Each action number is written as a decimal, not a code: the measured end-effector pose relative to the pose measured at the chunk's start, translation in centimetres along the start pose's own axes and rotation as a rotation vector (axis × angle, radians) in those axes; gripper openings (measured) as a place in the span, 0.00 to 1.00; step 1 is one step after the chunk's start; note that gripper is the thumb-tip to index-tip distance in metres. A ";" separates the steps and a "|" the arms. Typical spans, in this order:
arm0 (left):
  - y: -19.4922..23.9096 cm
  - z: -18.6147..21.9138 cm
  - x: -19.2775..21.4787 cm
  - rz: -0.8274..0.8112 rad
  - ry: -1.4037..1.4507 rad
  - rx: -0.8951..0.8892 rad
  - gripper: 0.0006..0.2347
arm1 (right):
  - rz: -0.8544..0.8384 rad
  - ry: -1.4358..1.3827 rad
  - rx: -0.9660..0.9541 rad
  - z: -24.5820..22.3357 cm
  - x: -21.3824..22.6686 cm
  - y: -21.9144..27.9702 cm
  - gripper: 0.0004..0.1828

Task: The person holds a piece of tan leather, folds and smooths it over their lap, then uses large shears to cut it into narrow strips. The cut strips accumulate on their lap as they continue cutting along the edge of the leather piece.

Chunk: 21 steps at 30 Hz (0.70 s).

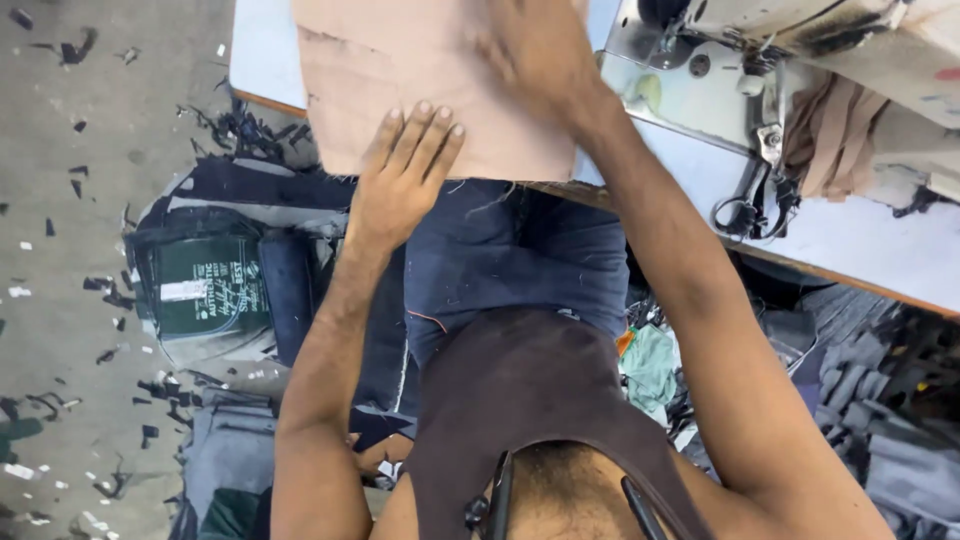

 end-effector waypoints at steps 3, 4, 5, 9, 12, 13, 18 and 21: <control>-0.2 -0.2 0.5 -0.003 0.053 -0.032 0.20 | 0.047 0.017 0.141 -1.2 0.8 4.7 0.32; -0.5 -0.3 0.7 -0.006 0.067 -0.032 0.19 | 0.028 0.006 0.173 -1.4 1.2 5.7 0.35; -0.5 -0.3 0.9 -0.014 0.081 -0.033 0.19 | 0.008 -0.008 0.204 -1.8 1.4 6.8 0.39; -0.4 0.0 2.0 -0.019 0.101 -0.054 0.18 | -0.022 -0.077 0.205 -1.6 1.9 10.3 0.45; -0.1 0.5 3.4 -0.042 0.127 -0.058 0.16 | -0.007 -0.117 0.259 -1.7 2.6 12.0 0.50; -0.1 0.6 3.9 -0.066 0.139 -0.061 0.16 | -0.009 -0.156 0.245 -1.5 2.7 12.3 0.48; -0.4 1.3 5.5 -0.125 0.164 -0.095 0.16 | 0.061 -0.186 0.173 -0.8 2.8 9.9 0.34; -0.7 1.4 5.7 -0.142 0.143 -0.107 0.16 | 0.157 -0.092 0.168 -1.0 1.9 7.7 0.26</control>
Point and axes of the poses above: each hand's wrist, its own y-axis away from the middle knuckle, its own x-axis out of the back of the hand, z = x × y, the point moved 3 cm from there along -y, towards the middle knuckle, and after that the axes turned 6 degrees about -y, right-handed, at the moved point
